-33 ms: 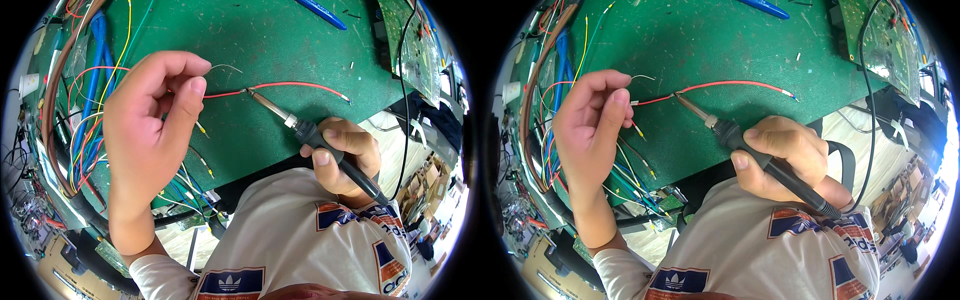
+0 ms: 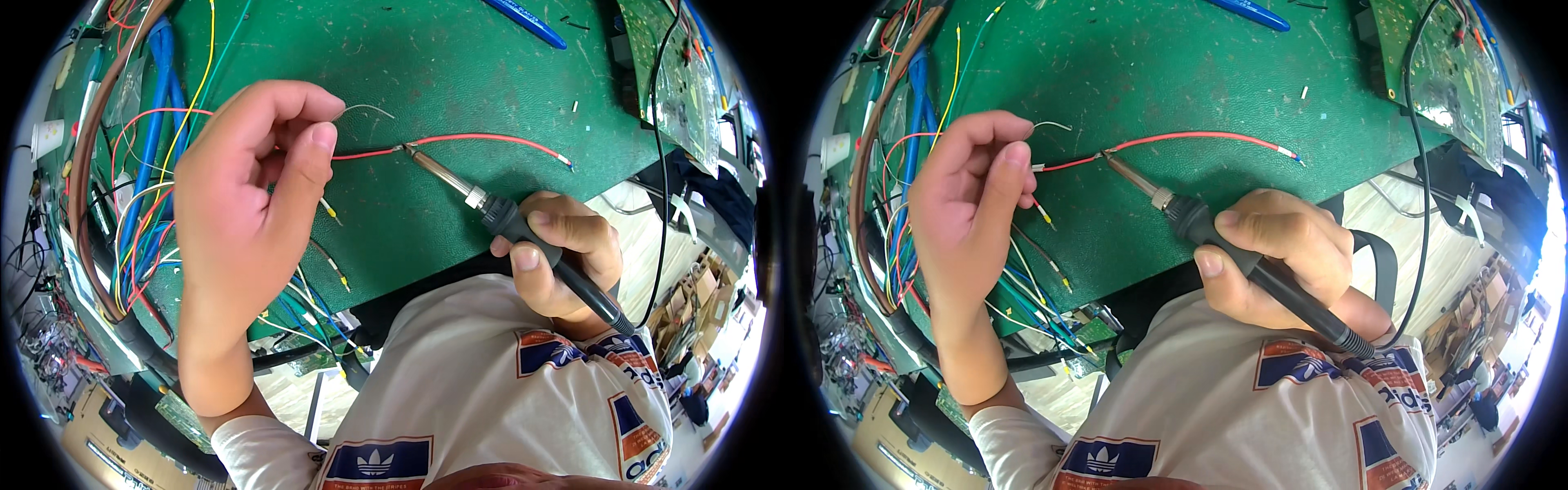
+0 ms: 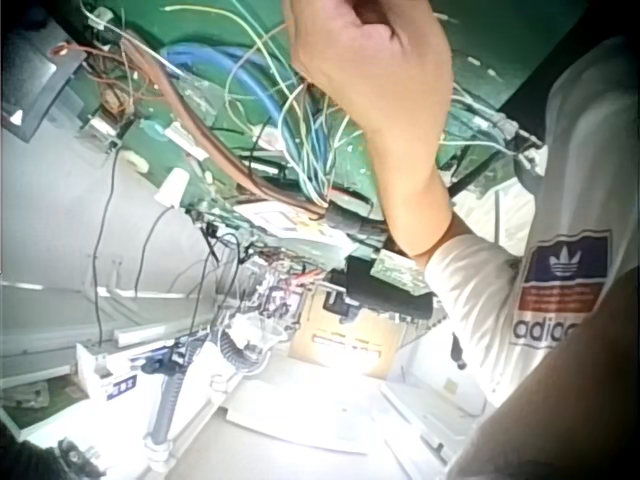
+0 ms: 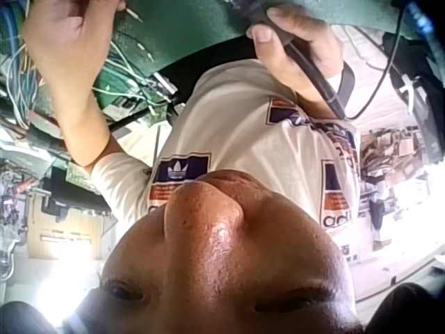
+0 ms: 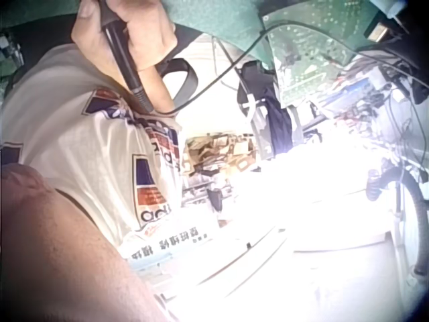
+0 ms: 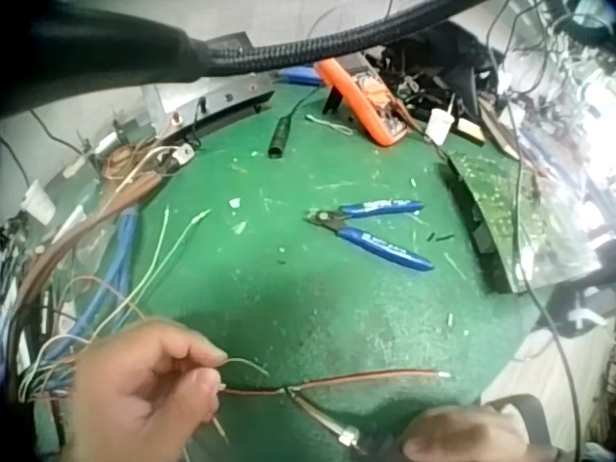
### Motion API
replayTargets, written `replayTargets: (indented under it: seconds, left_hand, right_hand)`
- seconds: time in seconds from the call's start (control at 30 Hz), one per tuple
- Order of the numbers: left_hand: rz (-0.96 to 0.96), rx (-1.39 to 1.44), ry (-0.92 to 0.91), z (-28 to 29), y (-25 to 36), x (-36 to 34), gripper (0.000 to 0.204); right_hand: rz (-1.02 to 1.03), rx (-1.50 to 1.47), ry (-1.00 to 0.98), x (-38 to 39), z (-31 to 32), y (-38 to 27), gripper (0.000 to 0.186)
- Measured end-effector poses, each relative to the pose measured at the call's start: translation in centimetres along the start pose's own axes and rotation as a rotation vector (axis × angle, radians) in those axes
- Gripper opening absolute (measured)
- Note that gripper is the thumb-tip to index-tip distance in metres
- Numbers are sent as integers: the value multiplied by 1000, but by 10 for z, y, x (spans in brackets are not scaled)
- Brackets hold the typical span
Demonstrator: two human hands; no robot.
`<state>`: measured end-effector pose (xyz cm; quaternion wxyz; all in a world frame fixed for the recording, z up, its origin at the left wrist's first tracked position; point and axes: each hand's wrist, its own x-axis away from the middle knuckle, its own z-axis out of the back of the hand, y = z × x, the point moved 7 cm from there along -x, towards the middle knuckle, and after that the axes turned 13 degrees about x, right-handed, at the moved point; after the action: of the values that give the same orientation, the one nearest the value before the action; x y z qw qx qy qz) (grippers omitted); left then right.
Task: The person is soldering two wires together by holding them with one hand and applying a soldering iron with the other.
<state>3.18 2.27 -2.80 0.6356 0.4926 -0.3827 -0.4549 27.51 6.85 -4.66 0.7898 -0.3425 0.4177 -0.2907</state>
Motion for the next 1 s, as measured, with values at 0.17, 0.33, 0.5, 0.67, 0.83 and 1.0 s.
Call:
replayTargets:
  seconds: [0.17, 0.33, 0.5, 0.67, 0.83, 1.0]
  left_hand:
    - [130, 51, -21, -2, -7, -1, 14]
    - [201, 45, -68, -6, -10, 2, 14]
    - [199, -17, -86, -7, -10, 2, 13]
    - [184, -80, -65, -8, -8, 4, 10]
    - [122, -134, -31, -11, -8, 4, 7]
    - [-62, -222, 2, -15, -1, 5, 5]
  right_hand:
    - [25, -18, 38, 1, 0, 1, 27]
    - [21, -57, -31, 2, -1, 2, 26]
    - [20, -47, -160, 4, 1, 2, 24]
    - [8, -45, -136, 5, 0, 0, 23]
    - [7, 7, -181, 0, -1, -1, 22]
    - [-15, 17, -208, 1, -1, -1, 21]
